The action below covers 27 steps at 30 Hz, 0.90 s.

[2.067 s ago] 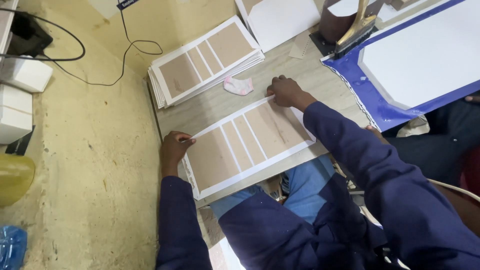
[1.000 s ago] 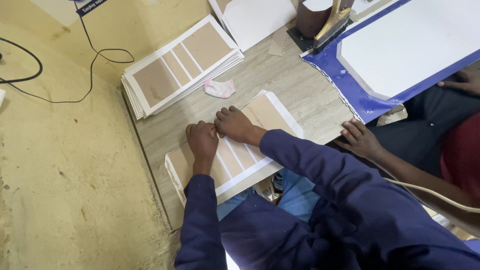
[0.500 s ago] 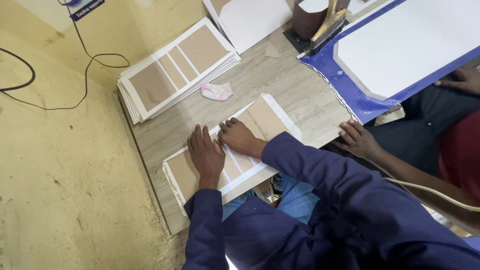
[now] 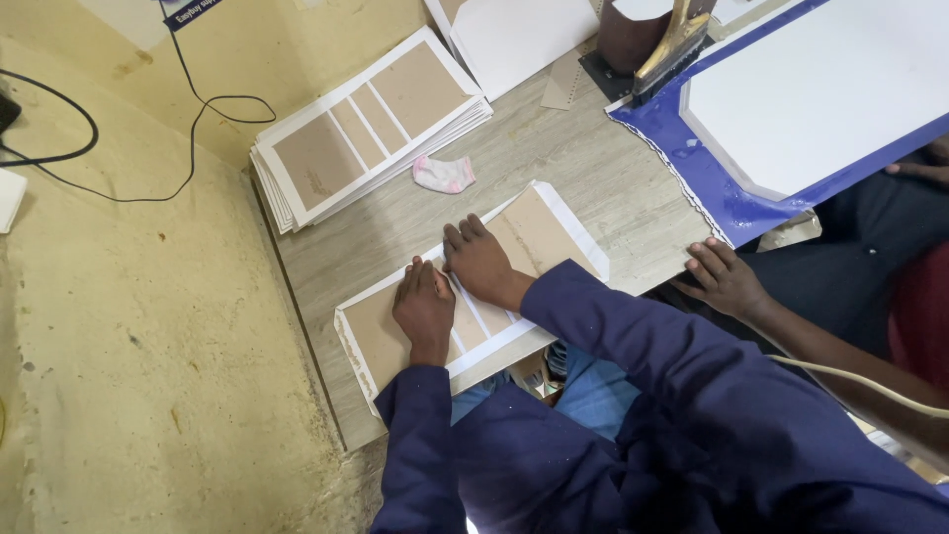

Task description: Manually applying adhesive to cardboard templates and folding them to assemble folders.

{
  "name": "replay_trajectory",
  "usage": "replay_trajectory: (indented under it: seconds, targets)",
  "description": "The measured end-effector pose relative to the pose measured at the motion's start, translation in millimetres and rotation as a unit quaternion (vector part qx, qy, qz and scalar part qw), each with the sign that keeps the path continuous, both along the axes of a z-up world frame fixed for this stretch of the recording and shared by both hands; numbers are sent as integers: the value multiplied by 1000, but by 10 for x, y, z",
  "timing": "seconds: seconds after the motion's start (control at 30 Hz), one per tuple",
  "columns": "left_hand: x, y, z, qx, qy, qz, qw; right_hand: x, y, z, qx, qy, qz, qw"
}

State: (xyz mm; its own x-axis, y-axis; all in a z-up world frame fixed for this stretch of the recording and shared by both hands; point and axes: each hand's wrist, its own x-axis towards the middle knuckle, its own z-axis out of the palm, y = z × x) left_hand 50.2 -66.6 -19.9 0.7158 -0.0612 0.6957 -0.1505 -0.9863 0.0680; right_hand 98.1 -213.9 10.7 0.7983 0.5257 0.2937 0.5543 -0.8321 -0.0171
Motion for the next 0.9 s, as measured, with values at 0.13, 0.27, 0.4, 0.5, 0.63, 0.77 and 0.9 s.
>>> replay_trajectory:
  seconds: [0.13, 0.27, 0.4, 0.5, 0.63, 0.77, 0.9]
  targets:
    - [-39, -29, 41, 18, 25, 21, 999, -100, 51, -251, 27, -60, -10, 998]
    - [-41, 34, 27, 22, 28, 22, 999, -120, 58, -245, 19, -82, -9, 996]
    - [-105, 267, 141, -9, 113, -25, 993, -3, 1, -239, 27, -10, 19, 999]
    - [-228, 436, 327, 11, 95, -21, 995, 130, -41, -210, 27, 42, 36, 998]
    - [-257, 607, 57, 8, 70, 4, 997, 268, -115, 199, 28, 108, 36, 993]
    - [-224, 532, 27, -4, 63, 36, 997, 336, -151, 220, -35, 105, -13, 994]
    - [-212, 520, 10, -9, 51, 51, 997, 141, -200, 316, -59, 102, -57, 991]
